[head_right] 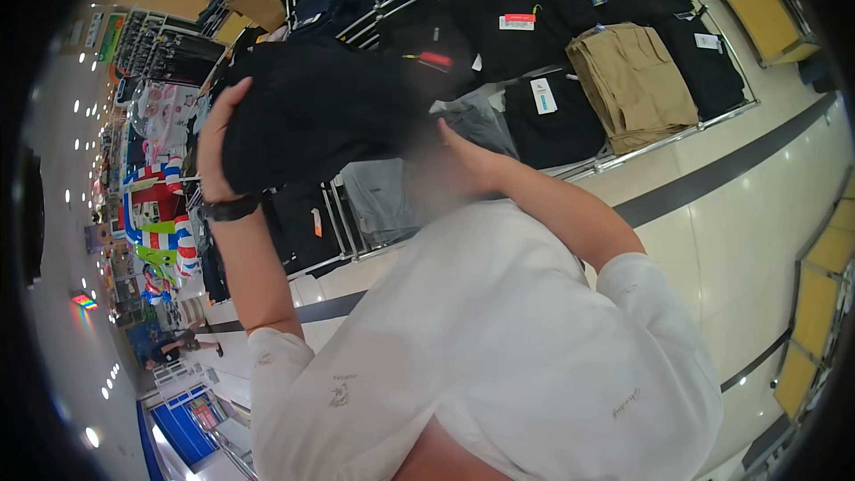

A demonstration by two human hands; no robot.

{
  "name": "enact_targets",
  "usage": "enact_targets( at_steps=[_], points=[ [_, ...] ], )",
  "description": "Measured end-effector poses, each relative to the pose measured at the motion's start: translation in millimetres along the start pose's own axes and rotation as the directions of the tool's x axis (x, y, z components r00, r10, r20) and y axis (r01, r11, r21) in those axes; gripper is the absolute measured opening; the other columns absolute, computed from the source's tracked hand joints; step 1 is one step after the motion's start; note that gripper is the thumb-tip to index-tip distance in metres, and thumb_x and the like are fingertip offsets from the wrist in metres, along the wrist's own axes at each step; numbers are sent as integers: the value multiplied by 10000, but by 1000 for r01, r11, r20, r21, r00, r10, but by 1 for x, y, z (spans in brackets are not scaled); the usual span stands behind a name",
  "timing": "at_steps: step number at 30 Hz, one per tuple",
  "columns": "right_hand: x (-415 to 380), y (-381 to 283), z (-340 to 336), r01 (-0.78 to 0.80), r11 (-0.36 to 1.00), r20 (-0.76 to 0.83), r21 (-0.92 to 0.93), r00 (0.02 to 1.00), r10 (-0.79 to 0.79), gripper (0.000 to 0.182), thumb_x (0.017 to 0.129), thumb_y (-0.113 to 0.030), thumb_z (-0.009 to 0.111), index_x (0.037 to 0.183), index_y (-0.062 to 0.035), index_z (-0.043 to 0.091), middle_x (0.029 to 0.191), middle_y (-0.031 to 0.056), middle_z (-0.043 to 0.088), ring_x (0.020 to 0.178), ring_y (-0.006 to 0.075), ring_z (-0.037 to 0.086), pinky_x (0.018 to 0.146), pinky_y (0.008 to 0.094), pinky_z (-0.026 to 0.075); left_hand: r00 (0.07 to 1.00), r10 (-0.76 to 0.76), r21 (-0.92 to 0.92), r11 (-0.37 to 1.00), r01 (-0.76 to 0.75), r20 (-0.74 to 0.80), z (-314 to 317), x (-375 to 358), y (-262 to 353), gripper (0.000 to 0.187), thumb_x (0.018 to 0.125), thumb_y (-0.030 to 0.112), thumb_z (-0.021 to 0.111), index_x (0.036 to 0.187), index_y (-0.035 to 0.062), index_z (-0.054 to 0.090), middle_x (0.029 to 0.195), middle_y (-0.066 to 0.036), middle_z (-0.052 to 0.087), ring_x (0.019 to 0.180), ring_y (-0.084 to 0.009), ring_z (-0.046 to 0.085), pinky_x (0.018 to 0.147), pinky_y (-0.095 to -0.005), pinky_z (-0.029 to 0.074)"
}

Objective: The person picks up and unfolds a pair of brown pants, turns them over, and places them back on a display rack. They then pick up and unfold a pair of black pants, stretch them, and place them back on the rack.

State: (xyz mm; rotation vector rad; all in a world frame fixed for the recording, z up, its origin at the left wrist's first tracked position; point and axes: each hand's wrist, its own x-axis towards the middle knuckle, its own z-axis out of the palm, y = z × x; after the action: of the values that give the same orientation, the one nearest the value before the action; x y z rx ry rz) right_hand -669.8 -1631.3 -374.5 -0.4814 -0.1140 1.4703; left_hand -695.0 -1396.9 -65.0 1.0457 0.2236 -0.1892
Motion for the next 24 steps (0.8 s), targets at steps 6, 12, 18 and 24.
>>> enact_targets(
  at_steps=[6,12,18,24],
  points=[
    [35,-9,13,-20,952,63,304,998,0,1063,831,-834,377,1444,34,384,1459,258,426,1308,390,471,1108,496,341,867,471,481,729,-487,164,8,-21,25,304,967,54,523,1251,-38,583,1218,-125,626,1103,-207,635,944,-299,522],
    [48,-27,29,241,970,-288,41,932,-219,659,944,-540,525,1246,45,547,1158,181,649,1009,276,612,911,396,466,767,587,752,374,-542,261,4,-26,46,357,971,21,491,1320,-30,547,1300,-132,568,1178,-217,586,1017,-314,479],
    [-11,-91,56,585,805,-533,-102,651,-541,335,940,-333,637,1091,-45,557,892,126,641,723,179,582,696,312,472,793,580,653,529,-542,187,-23,-40,84,358,951,-2,502,1303,-30,560,1298,-168,580,1167,-243,600,1033,-340,479],
    [-87,-130,102,810,491,-448,-321,327,-832,263,924,-311,663,876,-54,636,762,77,649,675,166,579,678,303,440,734,675,763,433,-481,80,-41,-51,91,349,972,71,467,1290,-25,575,1293,-190,587,1193,-270,581,1050,-359,454]
  ],
)
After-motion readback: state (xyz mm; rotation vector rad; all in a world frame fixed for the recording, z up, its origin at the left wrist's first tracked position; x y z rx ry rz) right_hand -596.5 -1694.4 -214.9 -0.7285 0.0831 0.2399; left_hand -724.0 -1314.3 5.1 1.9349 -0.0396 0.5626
